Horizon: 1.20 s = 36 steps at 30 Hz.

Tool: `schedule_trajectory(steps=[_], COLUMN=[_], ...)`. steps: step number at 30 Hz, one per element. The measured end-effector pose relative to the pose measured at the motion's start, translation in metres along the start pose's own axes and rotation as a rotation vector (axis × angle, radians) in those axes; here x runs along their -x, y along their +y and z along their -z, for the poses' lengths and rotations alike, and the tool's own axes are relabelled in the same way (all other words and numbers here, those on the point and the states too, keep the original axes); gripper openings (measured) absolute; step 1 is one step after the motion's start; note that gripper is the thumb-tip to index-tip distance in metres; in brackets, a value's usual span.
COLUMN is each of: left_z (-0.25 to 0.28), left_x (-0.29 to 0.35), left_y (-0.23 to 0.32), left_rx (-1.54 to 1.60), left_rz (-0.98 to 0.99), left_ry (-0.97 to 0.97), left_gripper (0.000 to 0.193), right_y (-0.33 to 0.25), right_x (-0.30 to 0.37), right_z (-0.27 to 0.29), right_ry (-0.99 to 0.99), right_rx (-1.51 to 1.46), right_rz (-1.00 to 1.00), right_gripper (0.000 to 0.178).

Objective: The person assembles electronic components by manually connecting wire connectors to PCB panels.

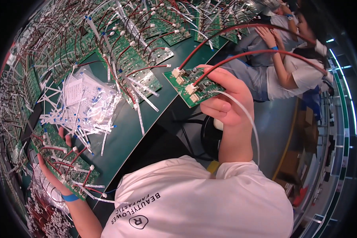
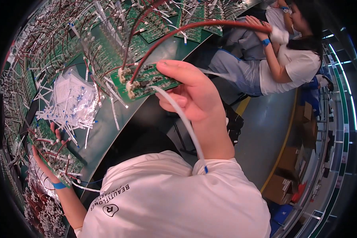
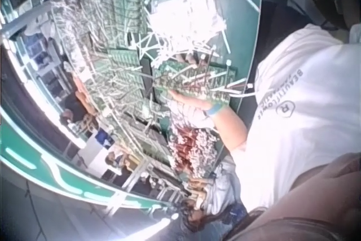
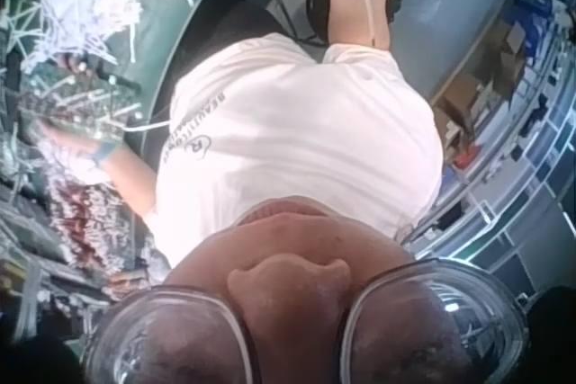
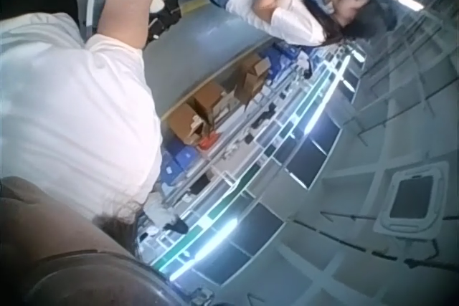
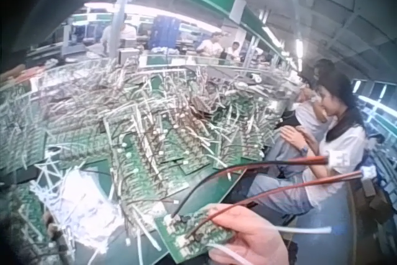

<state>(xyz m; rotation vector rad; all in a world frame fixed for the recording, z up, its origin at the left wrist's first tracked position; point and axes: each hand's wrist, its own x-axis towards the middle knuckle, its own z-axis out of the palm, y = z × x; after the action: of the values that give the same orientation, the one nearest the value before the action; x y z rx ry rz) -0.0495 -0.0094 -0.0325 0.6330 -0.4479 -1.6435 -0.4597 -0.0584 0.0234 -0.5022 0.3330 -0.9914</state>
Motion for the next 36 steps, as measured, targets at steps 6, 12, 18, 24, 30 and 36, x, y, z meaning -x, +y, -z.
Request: schedule_trajectory(steps=[6, 12, 18, 24, 30, 36], left_z=[-0.003, -0.002, -0.001, -0.003, -0.003, 0.000], left_x=[-0.001, 0.001, 0.002, 0.003, 0.002, 0.004], left_y=[0.001, 0.000, 0.003, 0.005, 0.003, 0.006], left_rx=[0.022, 0.046, 0.099, 0.164, 0.168, 0.150], left_rz=[0.023, 0.007, 0.039, 0.051, 0.021, 0.009], left_ry=[0.015, 0.013, 0.004, 0.099, 0.069, 0.046], left_gripper=[0.064, 0.063, 0.068, 0.067, 0.068, 0.067], right_y=[0.017, 0.027, 0.037, 0.062, 0.095, 0.124], right_x=[-0.008, -0.011, -0.017, -0.028, -0.034, -0.036], right_z=[-0.016, -0.043, -0.056, -0.064, -0.076, -0.089], right_ry=[-0.013, 0.206, 0.148, 0.174, 0.271, 0.225], right_rx=[-0.020, -0.004, 0.119, 0.303, 0.557, 0.722], right_rz=[-0.044, -0.080, -0.095, 0.057, 0.198, 0.388], right_gripper=[0.025, 0.019, 0.014, 0.019, 0.028, 0.030])
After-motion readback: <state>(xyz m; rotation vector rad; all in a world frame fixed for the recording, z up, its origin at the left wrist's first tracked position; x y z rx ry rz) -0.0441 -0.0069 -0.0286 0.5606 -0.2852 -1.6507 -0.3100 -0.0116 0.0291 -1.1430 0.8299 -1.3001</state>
